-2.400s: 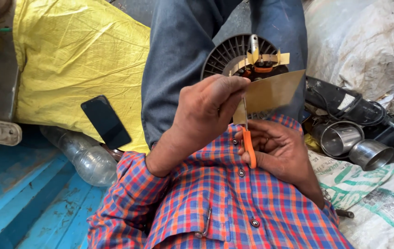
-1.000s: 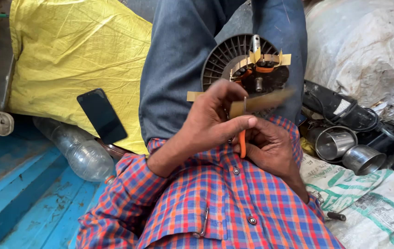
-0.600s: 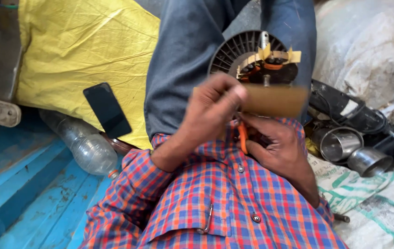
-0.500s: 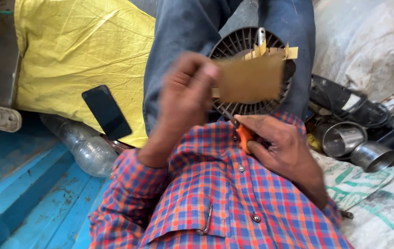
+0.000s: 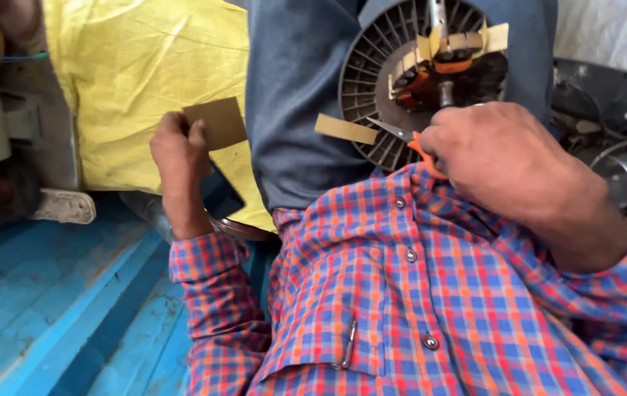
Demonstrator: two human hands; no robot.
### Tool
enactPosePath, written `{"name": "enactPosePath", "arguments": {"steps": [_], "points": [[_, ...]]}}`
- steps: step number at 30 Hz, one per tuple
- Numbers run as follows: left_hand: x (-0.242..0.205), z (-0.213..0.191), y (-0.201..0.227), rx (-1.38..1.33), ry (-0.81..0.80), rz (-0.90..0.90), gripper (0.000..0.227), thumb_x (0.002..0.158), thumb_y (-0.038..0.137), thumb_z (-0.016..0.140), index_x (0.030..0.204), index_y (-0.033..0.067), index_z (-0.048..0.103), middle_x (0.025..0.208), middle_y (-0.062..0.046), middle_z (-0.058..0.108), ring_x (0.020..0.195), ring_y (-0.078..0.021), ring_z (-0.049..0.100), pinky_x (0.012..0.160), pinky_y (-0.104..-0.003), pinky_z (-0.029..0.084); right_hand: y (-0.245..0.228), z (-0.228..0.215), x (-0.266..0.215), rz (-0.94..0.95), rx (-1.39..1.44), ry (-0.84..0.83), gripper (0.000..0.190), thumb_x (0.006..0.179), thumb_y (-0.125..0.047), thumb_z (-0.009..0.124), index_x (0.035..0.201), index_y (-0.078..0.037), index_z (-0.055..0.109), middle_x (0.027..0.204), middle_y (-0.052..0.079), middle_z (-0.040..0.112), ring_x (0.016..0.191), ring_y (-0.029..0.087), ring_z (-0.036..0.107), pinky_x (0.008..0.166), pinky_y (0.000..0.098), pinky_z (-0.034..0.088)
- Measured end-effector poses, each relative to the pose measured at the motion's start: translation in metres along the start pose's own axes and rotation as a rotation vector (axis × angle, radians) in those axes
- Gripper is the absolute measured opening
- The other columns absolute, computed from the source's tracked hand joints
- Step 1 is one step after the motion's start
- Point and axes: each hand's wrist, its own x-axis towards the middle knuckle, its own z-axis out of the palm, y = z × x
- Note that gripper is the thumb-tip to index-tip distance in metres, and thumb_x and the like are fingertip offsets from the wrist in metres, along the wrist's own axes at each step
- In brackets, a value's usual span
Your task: Winding and insulating a ceiling fan motor stator core.
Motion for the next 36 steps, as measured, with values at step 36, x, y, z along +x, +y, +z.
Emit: {"name": "enactPosePath", "arguments": {"steps": [36], "points": [[-0.064,0.018,0.314,-1.057,-0.551,0.097,0.026,0.100,-0.011,0.073,0.123,-0.0051,0.062,0.115,-0.012,0.070,0.108,-0.0157,0.073,0.098,-0.029,0.062,0.098,0.038,-0.013,-0.029,1.196,0.619,0.030,0.095,-0.006,0.085,0.121,-0.002,0.071,0.110,0.011,0.074,0.098,0.012,0.072,0.085,0.0241,0.060]]}}
